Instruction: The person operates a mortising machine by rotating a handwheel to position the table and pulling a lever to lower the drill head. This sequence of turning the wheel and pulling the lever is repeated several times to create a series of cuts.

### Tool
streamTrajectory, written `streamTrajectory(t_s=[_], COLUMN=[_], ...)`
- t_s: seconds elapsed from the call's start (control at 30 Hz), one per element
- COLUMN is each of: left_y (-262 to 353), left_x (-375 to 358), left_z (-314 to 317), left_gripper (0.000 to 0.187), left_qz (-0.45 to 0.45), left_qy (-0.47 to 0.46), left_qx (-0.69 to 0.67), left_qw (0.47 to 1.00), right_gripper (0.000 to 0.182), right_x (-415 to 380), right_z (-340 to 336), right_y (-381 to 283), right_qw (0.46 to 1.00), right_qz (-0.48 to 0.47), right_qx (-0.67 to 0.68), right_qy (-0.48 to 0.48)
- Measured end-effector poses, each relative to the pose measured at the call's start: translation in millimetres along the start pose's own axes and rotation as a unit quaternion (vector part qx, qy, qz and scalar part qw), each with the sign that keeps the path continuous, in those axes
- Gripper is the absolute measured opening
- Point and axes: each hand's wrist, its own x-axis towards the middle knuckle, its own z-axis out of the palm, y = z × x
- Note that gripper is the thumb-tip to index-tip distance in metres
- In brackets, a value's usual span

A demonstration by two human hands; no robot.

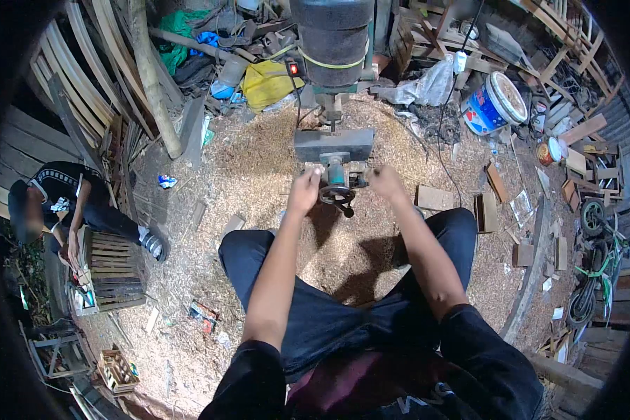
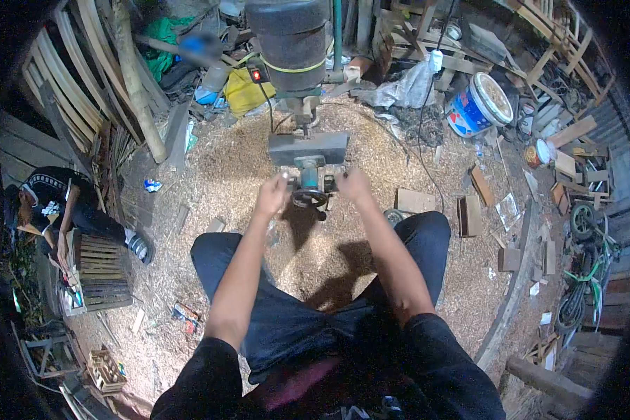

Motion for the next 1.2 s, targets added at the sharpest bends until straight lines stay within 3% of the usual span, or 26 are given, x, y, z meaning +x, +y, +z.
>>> streamTrajectory(t_s=[0.1,0.2,0.27,0.33,0.4,0.43,0.47,0.53,0.6,0.67,0.73,0.77,0.9,1.0,1.1,1.2], left_y=[69,153,193,220,256,268,283,313,343,350,350,350,351,352,353,353], left_x=[21,31,41,63,74,85,98,119,133,158,160,160,157,155,154,155], left_z=[-27,-51,-60,-68,-86,-92,-96,-103,-110,-106,-98,-98,-96,-96,-96,-97], left_gripper=[0.037,0.032,0.028,0.027,0.032,0.036,0.04,0.045,0.047,0.043,0.033,0.031,0.032,0.035,0.038,0.038], left_qz=[0.111,0.181,0.158,0.299,0.353,0.372,0.394,0.449,0.51,0.484,0.459,0.459,0.456,0.456,0.452,0.451], left_qy=[0.078,0.164,0.203,0.317,0.364,0.373,0.383,0.391,0.394,0.327,0.382,0.377,0.366,0.365,0.365,0.367], left_qx=[-0.057,-0.044,-0.094,-0.066,-0.038,-0.059,-0.082,-0.086,-0.049,-0.035,0.075,0.061,0.038,0.031,0.036,0.051], left_qw=[0.989,0.969,0.962,0.898,0.861,0.848,0.831,0.799,0.763,0.811,0.799,0.802,0.81,0.811,0.813,0.812], right_gripper=[0.047,0.042,0.038,0.034,0.031,0.03,0.026,0.023,0.024,0.029,0.029,0.034,0.071,0.089,0.095,0.091], right_x=[13,37,37,31,38,42,46,48,54,86,127,149,221,269,300,239], right_z=[-52,-83,-101,-120,-141,-155,-172,-198,-222,-240,-253,-256,-257,-251,-271,-316], right_y=[-40,-69,-90,-121,-143,-155,-165,-195,-224,-239,-249,-252,-247,-248,-259,-298], right_qw=[0.979,0.958,0.941,0.911,0.876,0.856,0.82,0.739,0.714,0.691,0.694,0.703,0.857,0.858,0.895,0.819], right_qz=[-0.074,-0.129,-0.152,-0.16,-0.178,-0.189,-0.147,-0.191,-0.214,-0.252,-0.226,-0.206,-0.137,-0.186,-0.187,-0.208], right_qx=[0.135,0.217,0.274,0.345,0.414,0.448,0.541,0.636,0.644,0.642,0.631,0.616,0.363,0.431,0.39,0.533], right_qy=[0.132,0.133,0.131,0.162,0.17,0.176,0.114,0.118,0.172,0.218,0.262,0.288,0.338,0.206,0.111,0.05])
